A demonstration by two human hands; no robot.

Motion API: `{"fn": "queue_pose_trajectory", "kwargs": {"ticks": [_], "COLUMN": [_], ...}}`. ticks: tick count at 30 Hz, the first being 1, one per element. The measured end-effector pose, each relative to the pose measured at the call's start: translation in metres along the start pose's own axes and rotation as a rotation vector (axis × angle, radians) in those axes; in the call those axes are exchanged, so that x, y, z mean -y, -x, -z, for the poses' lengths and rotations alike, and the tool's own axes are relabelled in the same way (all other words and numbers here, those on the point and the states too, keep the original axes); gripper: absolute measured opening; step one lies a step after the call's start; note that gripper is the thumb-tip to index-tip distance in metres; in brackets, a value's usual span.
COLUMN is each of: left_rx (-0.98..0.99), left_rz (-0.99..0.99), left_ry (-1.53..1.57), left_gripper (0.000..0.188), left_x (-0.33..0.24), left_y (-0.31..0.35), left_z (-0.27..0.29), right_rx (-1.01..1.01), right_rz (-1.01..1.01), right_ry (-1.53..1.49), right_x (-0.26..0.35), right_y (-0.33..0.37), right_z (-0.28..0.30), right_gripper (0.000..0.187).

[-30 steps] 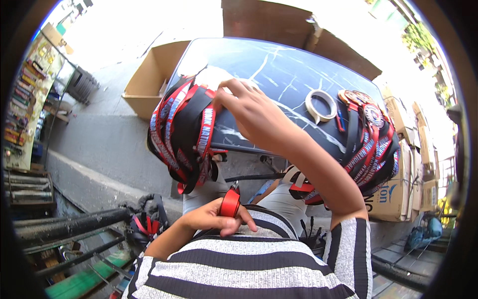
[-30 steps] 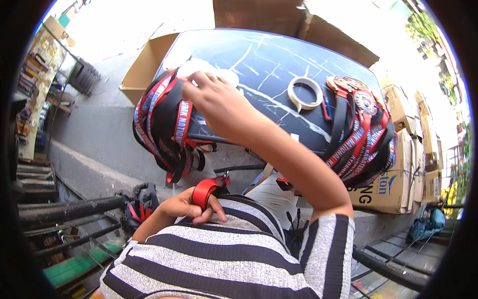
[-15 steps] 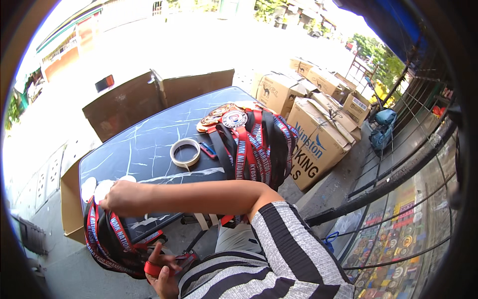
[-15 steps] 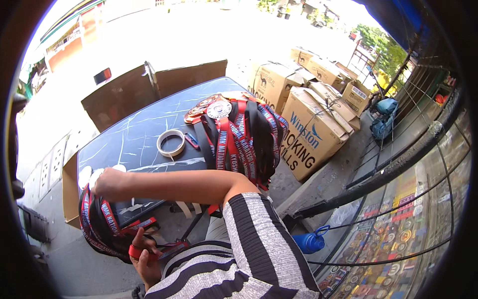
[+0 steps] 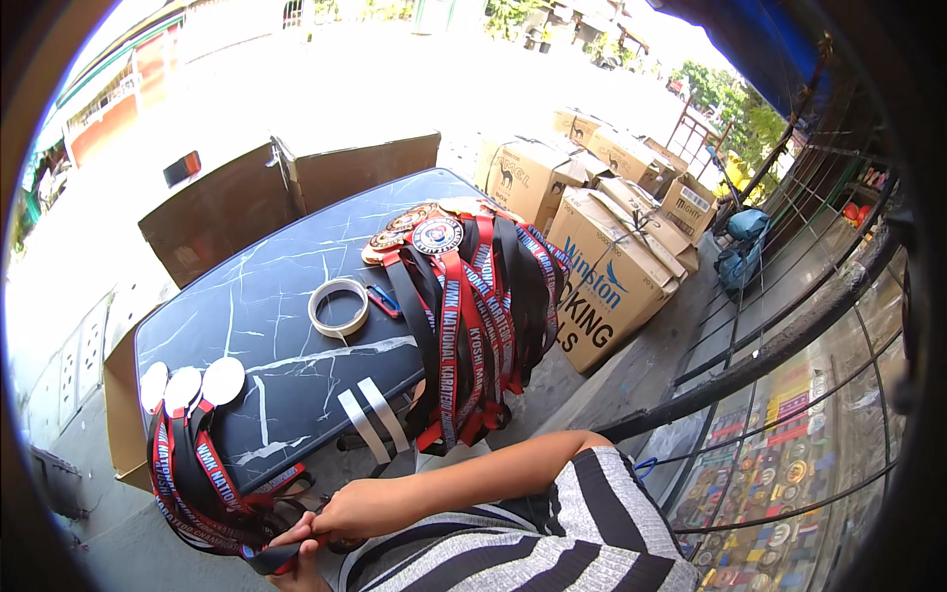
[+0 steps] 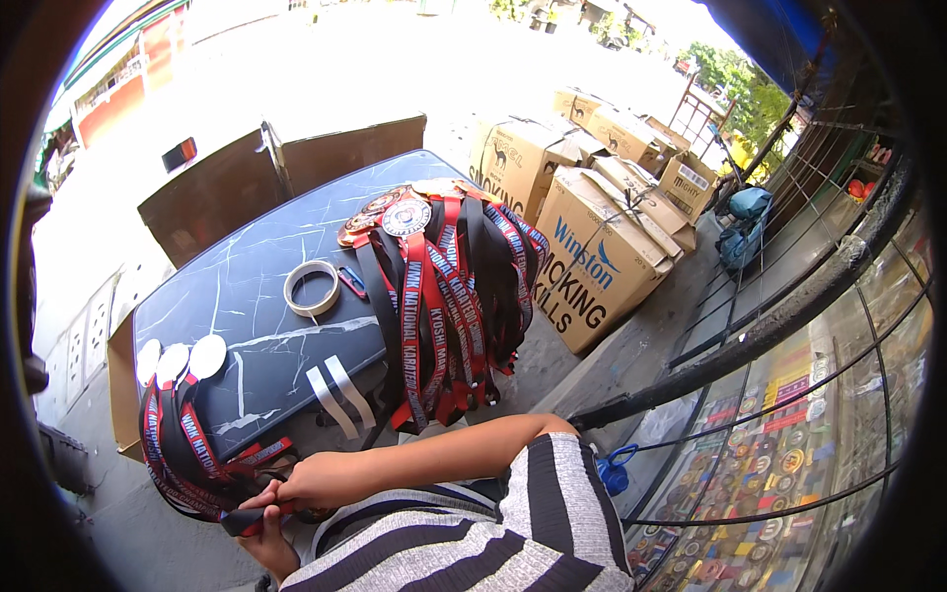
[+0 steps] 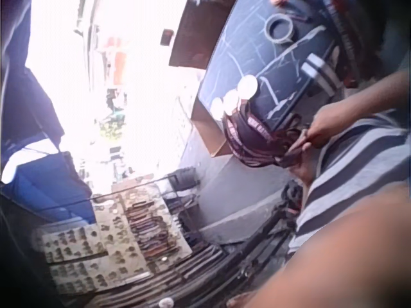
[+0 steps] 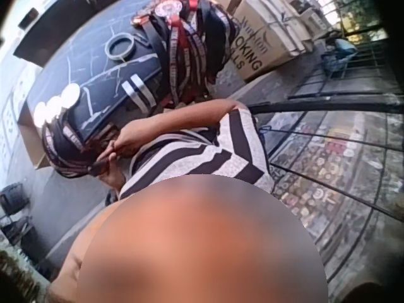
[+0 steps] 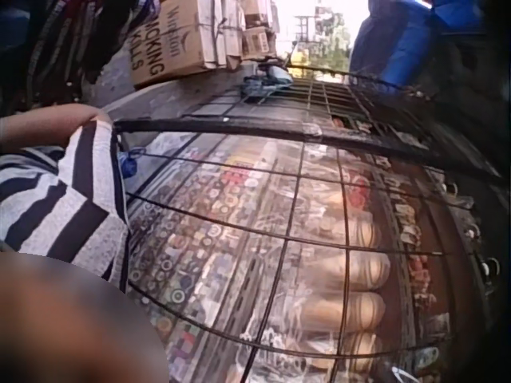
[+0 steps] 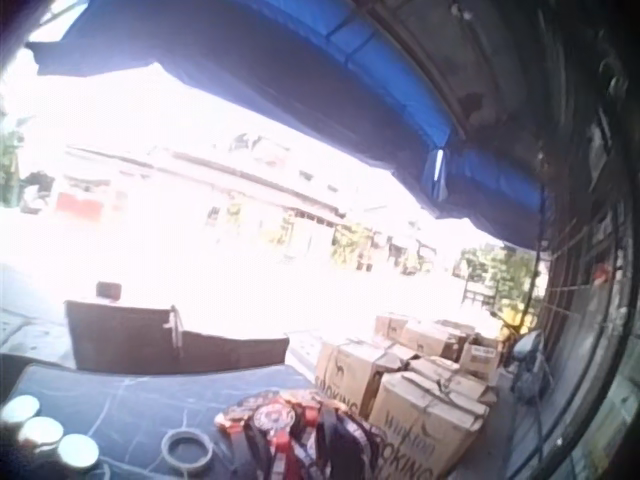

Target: The person assembles karate championship medals by attaching red and black ribbons to metal medallions using white adhesive tape. They repeatedly cut tape, wrap it around the ribbon ends, and secure the medallions, handling multiple ribbons and medallions throughout the clip.

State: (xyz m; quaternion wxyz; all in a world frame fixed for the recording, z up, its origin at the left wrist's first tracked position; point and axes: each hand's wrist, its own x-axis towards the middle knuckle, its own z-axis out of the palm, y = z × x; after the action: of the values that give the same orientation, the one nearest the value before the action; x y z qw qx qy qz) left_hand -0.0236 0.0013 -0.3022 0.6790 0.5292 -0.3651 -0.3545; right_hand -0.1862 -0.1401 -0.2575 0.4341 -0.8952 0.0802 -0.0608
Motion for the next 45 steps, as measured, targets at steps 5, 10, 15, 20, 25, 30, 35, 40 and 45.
{"fn": "queue_pose_trajectory", "kwargs": {"ticks": [5, 10, 15, 20, 25, 30, 35, 40, 45], "left_rx": [0.009, -0.086, -0.112, 0.036, 0.074, -0.068, 0.000, 0.325, 0.495], "left_rz": [0.069, -0.018, -0.098, -0.155, 0.164, 0.169, 0.130, 0.253, 0.316], "left_ry": [-0.137, -0.136, -0.143, -0.135, 0.005, 0.183, 0.172, 0.566, 0.471], "left_gripper": [0.029, 0.026, 0.023, 0.022, 0.035, 0.017, 0.017, 0.012, 0.018], "left_x": [-0.012, -0.021, -0.035, -0.041, -0.033, -0.046, -0.047, -0.047, -0.049], "left_y": [0.001, 0.008, -0.003, -0.011, -0.012, -0.016, -0.010, -0.006, -0.003], "left_z": [0.004, 0.006, 0.000, -0.010, -0.004, -0.003, -0.003, 0.012, 0.027], "right_rx": [0.045, 0.107, 0.333, 0.336, 0.103, 0.131, 0.093, -0.001, 0.045], "right_rz": [-0.147, -0.244, -0.437, -0.276, -0.064, -0.318, -0.280, -0.102, 0.121], "right_ry": [-0.118, -0.013, 0.415, -0.238, -0.534, -0.514, -0.582, -0.623, -0.341], "right_x": [-0.038, -0.093, -0.138, -0.110, -0.055, -0.028, -0.007, 0.020, 0.043], "right_y": [0.003, 0.013, 0.016, 0.010, 0.005, 0.008, 0.003, -0.009, -0.026], "right_z": [-0.026, -0.066, -0.089, -0.075, -0.046, -0.028, -0.016, 0.006, 0.034], "right_gripper": [0.022, 0.023, 0.026, 0.035, 0.028, 0.021, 0.021, 0.013, 0.018]}}
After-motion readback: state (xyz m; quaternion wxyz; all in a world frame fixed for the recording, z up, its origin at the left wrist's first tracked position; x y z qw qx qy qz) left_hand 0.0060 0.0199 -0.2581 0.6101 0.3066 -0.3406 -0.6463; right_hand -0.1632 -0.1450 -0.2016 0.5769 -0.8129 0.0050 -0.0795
